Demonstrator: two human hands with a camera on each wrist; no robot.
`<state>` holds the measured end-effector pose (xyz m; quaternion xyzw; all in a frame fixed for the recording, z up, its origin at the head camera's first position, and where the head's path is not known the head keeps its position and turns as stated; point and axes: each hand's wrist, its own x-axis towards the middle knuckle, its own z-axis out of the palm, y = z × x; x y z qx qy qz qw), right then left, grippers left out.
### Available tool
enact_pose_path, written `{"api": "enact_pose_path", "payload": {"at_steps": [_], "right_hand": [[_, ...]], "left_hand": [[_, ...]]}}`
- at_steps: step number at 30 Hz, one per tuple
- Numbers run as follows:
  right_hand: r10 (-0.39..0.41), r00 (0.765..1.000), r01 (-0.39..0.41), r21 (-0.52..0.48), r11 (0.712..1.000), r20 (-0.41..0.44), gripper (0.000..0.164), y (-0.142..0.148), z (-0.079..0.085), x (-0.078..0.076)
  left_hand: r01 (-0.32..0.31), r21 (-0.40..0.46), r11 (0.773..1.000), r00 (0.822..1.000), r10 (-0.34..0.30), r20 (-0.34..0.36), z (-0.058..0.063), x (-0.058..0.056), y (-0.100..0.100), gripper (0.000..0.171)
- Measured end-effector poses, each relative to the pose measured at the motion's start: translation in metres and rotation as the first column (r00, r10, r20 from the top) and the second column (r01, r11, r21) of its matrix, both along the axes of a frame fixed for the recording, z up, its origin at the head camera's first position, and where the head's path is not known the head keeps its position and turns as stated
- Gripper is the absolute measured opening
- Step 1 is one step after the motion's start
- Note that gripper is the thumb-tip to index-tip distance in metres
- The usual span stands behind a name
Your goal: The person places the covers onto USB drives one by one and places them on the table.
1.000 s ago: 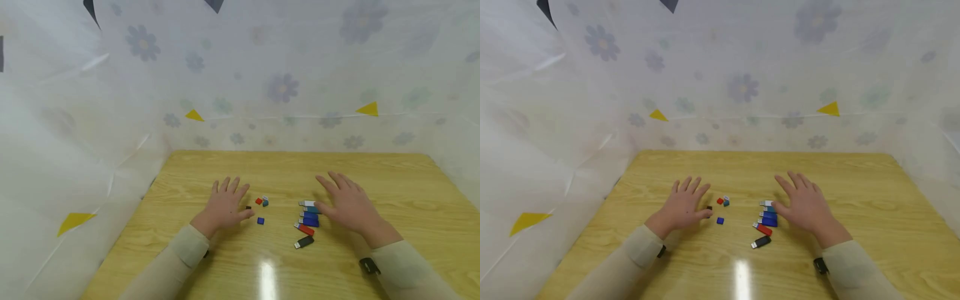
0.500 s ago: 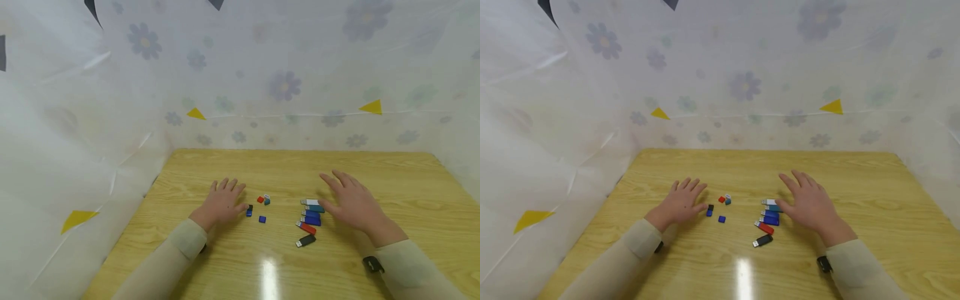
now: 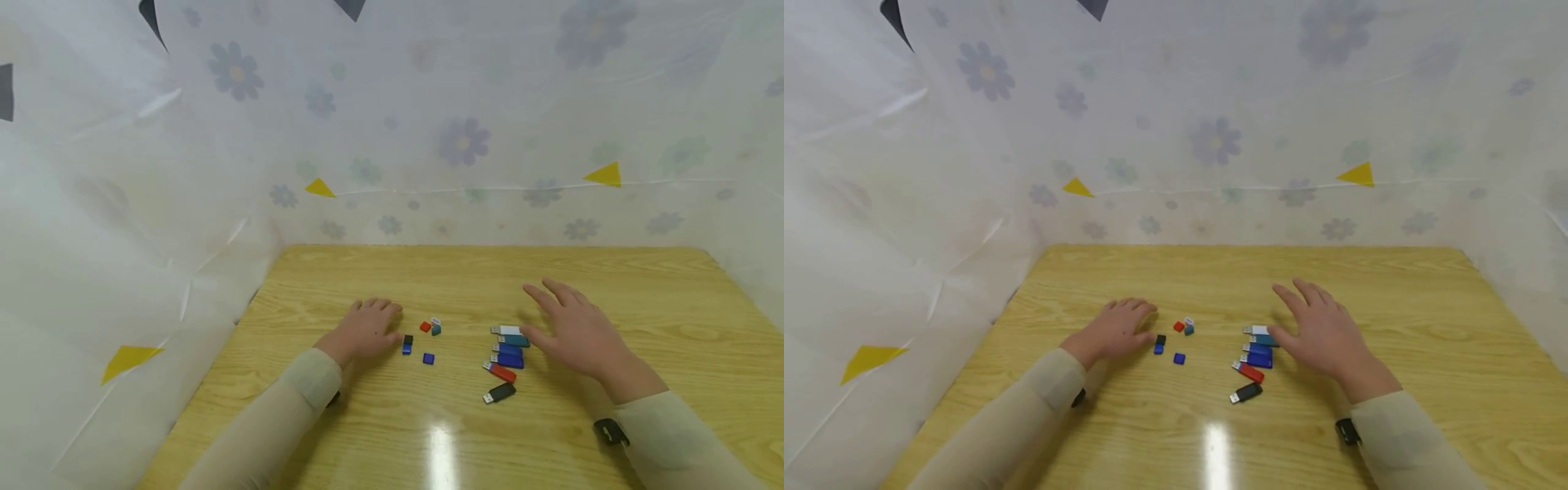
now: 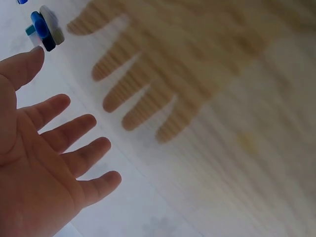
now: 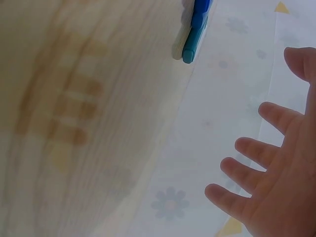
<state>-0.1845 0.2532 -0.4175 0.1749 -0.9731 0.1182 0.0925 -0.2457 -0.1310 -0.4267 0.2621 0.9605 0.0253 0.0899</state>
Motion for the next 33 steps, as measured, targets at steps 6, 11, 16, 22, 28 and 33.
{"api": "enact_pose_path", "payload": {"at_steps": [6, 11, 16, 22, 28, 33], "right_hand": [[0.009, 1.0, -0.009, -0.009, 1.0, -0.015, 0.074, 0.002, -0.001, 0.0], [0.014, 1.0, -0.015, -0.023, 1.0, -0.02, 0.072, 0.0, 0.001, 0.001], [0.004, 1.0, -0.004, -0.025, 1.0, -0.001, 0.073, -0.001, 0.002, 0.002], [-0.005, 1.0, 0.006, -0.028, 1.0, 0.025, 0.074, -0.002, 0.005, 0.002], [-0.003, 0.999, 0.004, -0.037, 0.999, 0.038, 0.073, 0.001, 0.005, 0.003], [0.006, 0.999, -0.004, -0.049, 0.999, 0.048, 0.072, 0.005, 0.005, 0.005]], "left_hand": [[0.064, -0.001, 0.998, 0.998, -0.064, -0.015, -0.001, -0.005, 0.006, 0.053], [0.149, 0.046, 0.988, 0.989, -0.15, 0.01, -0.001, -0.006, 0.008, 0.033], [0.201, 0.076, 0.977, 0.978, -0.204, 0.037, -0.003, -0.006, 0.006, 0.012], [0.207, 0.087, 0.974, 0.971, -0.216, 0.103, 0.002, -0.004, -0.002, 0.018], [0.267, 0.168, 0.949, 0.946, -0.291, 0.141, 0.006, -0.006, -0.008, 0.011], [0.328, 0.19, 0.925, 0.926, -0.355, 0.129, 0.004, -0.011, -0.007, 0.033]]}}
